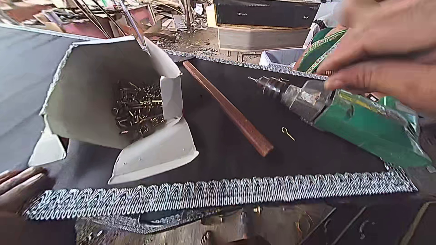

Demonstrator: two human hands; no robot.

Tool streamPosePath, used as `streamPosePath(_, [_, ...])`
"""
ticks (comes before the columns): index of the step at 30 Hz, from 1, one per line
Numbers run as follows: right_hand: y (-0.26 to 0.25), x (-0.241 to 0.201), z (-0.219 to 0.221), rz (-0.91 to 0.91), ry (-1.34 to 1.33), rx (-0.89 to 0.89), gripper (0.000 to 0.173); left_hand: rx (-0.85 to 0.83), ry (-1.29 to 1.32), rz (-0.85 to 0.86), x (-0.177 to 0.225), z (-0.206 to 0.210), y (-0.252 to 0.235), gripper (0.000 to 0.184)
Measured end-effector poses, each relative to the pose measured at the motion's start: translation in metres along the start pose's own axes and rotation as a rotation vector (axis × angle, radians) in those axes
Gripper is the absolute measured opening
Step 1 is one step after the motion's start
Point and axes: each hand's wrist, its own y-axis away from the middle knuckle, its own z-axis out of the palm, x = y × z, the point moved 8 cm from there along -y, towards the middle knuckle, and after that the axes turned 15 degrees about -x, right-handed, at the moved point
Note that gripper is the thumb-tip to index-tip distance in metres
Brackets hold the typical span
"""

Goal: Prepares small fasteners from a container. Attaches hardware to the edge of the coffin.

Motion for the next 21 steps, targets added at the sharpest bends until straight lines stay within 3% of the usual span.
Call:
streamPosePath(3, [0.020,-0.027,0.042,-0.092,0.140,0.230,0.021,-0.042,0.014,0.055,-0.013,-0.006,0.006,0.050])
streamPosePath(9, [0.006,-0.045,0.082,0.144,0.301,0.014,0.012,-0.096,-0.054,0.169,-0.003,-0.008,-0.002,0.054])
streamPosePath(14, [0.011,-0.047,0.080,0.162,0.291,0.103,0.016,-0.100,-0.030,0.184,-0.006,-0.008,-0.001,0.054])
streamPosePath(17, [0.004,-0.054,0.072,0.104,0.280,0.249,0.029,-0.079,-0.072,0.193,-0.001,-0.014,-0.003,0.050])
streamPosePath(21, [-0.028,-0.090,0.041,0.024,0.274,0.392,0.030,-0.036,-0.079,0.191,0.000,-0.013,-0.006,0.051])
